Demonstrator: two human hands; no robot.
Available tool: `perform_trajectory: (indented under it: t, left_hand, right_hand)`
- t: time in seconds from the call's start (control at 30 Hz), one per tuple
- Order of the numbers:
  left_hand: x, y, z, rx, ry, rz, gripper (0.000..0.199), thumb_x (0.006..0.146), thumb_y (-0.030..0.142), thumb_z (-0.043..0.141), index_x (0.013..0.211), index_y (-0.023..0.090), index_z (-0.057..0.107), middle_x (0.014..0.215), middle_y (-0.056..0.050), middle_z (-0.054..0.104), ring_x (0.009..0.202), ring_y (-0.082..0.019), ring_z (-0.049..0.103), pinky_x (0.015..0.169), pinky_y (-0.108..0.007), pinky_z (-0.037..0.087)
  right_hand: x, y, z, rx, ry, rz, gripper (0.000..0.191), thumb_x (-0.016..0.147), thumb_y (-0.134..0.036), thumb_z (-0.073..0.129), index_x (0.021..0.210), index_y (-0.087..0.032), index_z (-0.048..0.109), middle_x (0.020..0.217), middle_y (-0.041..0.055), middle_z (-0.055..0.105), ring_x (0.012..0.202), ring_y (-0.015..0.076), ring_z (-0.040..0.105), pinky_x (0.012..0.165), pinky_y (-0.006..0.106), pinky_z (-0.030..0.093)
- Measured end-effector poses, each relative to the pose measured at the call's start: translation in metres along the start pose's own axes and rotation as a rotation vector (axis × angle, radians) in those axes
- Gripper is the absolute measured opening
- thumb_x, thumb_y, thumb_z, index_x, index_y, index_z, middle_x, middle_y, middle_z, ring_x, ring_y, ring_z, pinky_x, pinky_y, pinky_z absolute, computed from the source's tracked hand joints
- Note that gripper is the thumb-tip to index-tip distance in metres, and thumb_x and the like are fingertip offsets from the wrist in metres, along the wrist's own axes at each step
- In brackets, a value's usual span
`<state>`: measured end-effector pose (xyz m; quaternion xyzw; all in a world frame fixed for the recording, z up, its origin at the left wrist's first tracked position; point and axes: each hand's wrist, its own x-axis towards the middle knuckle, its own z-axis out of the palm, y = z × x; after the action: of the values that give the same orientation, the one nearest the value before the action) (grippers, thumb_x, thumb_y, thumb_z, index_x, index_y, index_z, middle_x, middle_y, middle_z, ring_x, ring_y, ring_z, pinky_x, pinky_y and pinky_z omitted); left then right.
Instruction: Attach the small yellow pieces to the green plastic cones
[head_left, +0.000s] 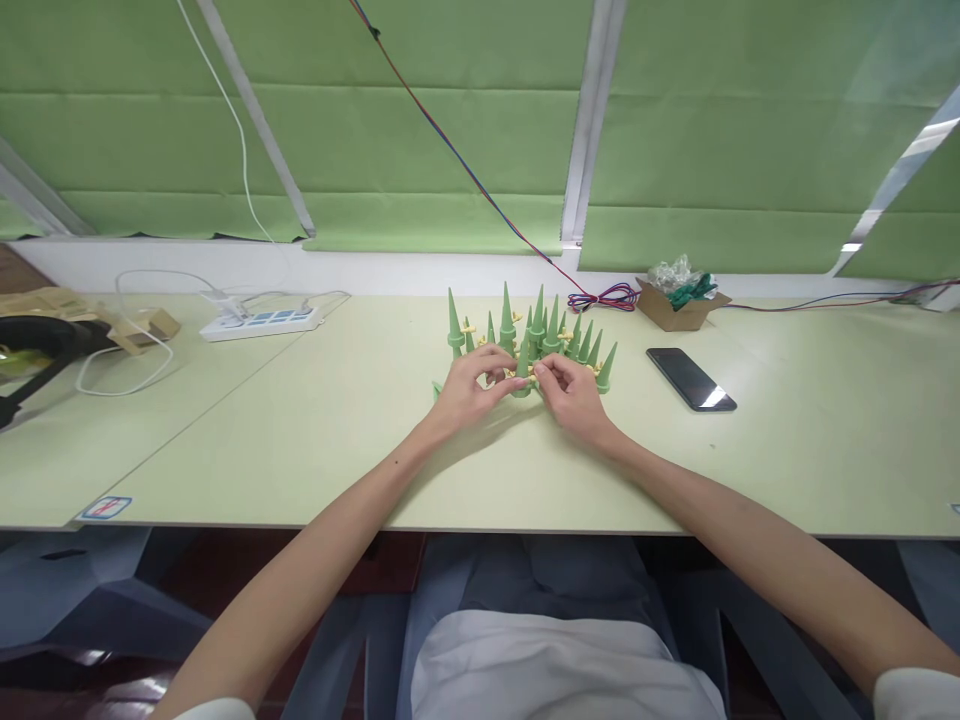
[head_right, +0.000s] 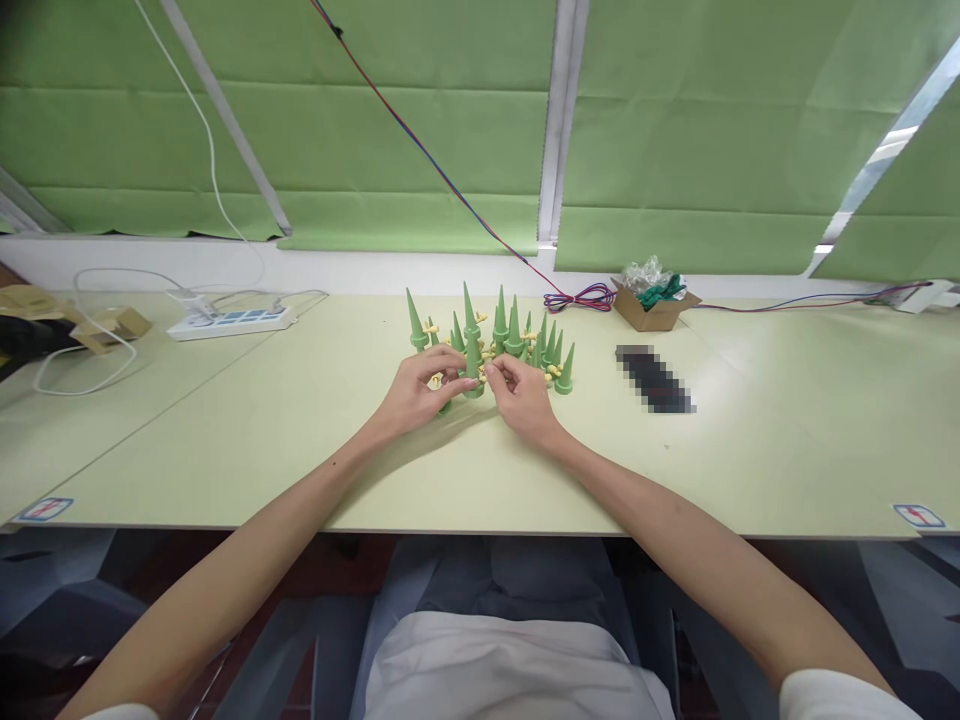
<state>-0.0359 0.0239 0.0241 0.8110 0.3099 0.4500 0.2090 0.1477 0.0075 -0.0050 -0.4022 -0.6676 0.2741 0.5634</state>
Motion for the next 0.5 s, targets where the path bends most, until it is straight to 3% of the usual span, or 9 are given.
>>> perform_trajectory:
  t: [0.3,0.4,0.5]
  left_hand:
    - [0.0023,0.0042,0.0045,0.014,0.049,-0.074,0.019,0.092,0.036,0.061,0.097,0.018,0.066,0.096,-0.004,0.067,0.074,-0.012,0.057,0.068,-0.026,0.045]
    - [0.0028,0.0034,0.0046,-0.019,0.087,-0.145,0.03,0.095,0.044,0.056,0.088,0.016,0.065,0.085,-0.004,0.067,0.072,-0.013,0.056,0.066,-0.025,0.044]
    - [0.0031,0.0042,0.0028,-0.013,0.027,-0.259,0.051,0.096,0.056,0.048,0.076,0.015,0.068,0.07,-0.003,0.064,0.061,-0.012,0.052,0.059,-0.025,0.04]
  right_hand:
    - [-0.0007,-0.0002,0.0023,0.009,0.119,-0.035,0.031,0.096,-0.047,0.054,0.081,-0.02,0.057,0.068,-0.0015,0.05,0.058,0.0111,0.04,0.052,0.026,0.033]
    - [-0.0006,0.0001,0.0022,0.034,0.151,-0.054,0.031,0.097,-0.047,0.053,0.084,-0.02,0.057,0.07,-0.0015,0.05,0.057,0.0105,0.04,0.052,0.025,0.035]
    - [-0.0008,0.0003,0.0017,0.041,0.152,-0.07,0.03,0.098,-0.048,0.052,0.086,-0.02,0.058,0.07,-0.0018,0.05,0.056,0.0103,0.04,0.051,0.025,0.036]
